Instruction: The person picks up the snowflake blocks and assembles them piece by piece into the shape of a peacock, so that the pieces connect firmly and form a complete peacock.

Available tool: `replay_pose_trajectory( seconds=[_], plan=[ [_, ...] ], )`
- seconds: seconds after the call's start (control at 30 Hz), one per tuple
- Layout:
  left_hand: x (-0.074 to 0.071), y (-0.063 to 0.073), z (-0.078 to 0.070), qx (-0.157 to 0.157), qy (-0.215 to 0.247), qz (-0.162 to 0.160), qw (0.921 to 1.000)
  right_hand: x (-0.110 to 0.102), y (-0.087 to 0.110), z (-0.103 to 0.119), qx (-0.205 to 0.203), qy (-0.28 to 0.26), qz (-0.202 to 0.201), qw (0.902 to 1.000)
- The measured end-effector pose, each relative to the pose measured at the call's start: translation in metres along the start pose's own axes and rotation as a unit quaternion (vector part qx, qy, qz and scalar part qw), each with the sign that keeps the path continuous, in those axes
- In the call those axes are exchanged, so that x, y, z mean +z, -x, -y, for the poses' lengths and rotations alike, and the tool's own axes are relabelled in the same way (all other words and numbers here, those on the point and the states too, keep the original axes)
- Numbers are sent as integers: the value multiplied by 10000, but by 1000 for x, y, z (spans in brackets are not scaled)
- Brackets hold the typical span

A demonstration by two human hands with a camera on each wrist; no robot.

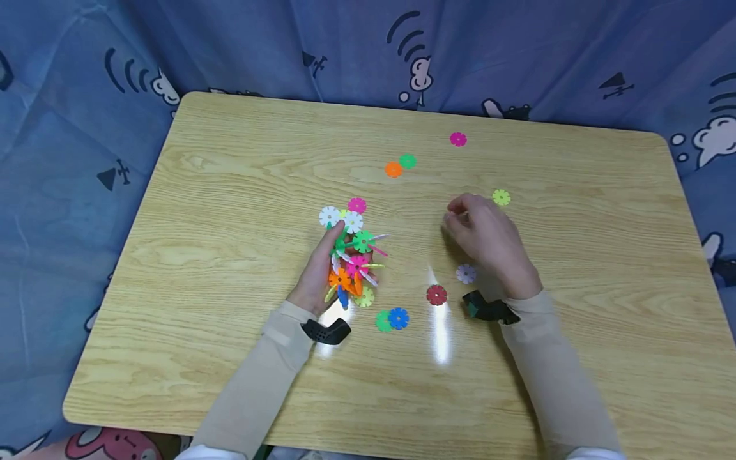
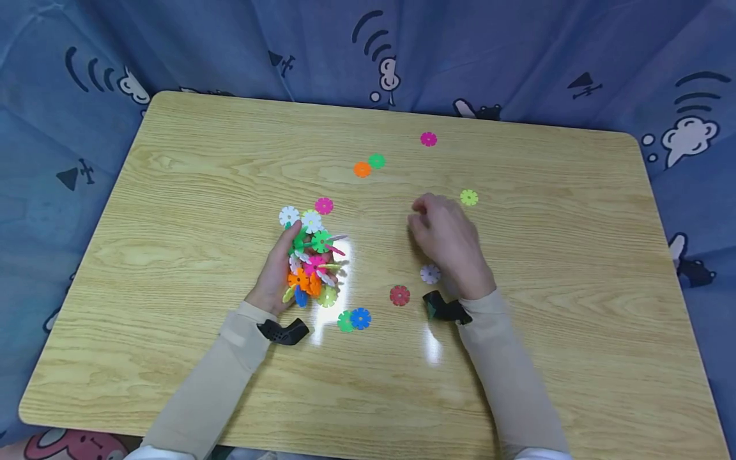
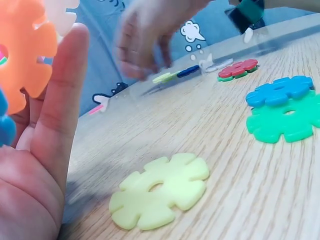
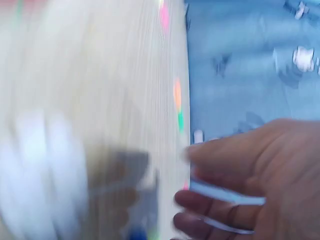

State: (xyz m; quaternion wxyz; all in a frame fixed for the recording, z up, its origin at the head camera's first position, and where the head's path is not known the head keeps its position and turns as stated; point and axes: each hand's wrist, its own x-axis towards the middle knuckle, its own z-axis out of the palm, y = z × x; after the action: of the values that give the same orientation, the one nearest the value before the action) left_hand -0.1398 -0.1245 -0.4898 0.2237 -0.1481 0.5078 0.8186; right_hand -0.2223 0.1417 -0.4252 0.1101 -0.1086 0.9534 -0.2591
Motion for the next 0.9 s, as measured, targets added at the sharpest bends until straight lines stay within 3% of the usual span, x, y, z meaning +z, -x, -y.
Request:
replay_pose_trajectory(
  seconds=[0.13,0.23,0.33,0.4,0.53,0.63,0.9],
  plan=[
    [-1,0,0,23,121,157,9998,-22,1,-28,644,912,520,9924],
    [0,0,-1,-7,187,222,9996,-33,0,-40,855,1001,1093,9853],
    [1,0,-1,36,116,130,9998,-37,-2,-42,784,969,1472,9812],
    [1,0,0,177,96,65,9998,-36,-3,-39,673,996,1524,9810],
    [1,-2,3,672,382,523,9956,-30,-6,-32,447,1039,1421,9834],
    [0,-3,4,792,534,824,9920,-27,-6,-29,430,973,1510,9828],
    [-1,-4,5,811,495,584,9938,-21,-7,-27,403,730,1649,9828]
  ],
)
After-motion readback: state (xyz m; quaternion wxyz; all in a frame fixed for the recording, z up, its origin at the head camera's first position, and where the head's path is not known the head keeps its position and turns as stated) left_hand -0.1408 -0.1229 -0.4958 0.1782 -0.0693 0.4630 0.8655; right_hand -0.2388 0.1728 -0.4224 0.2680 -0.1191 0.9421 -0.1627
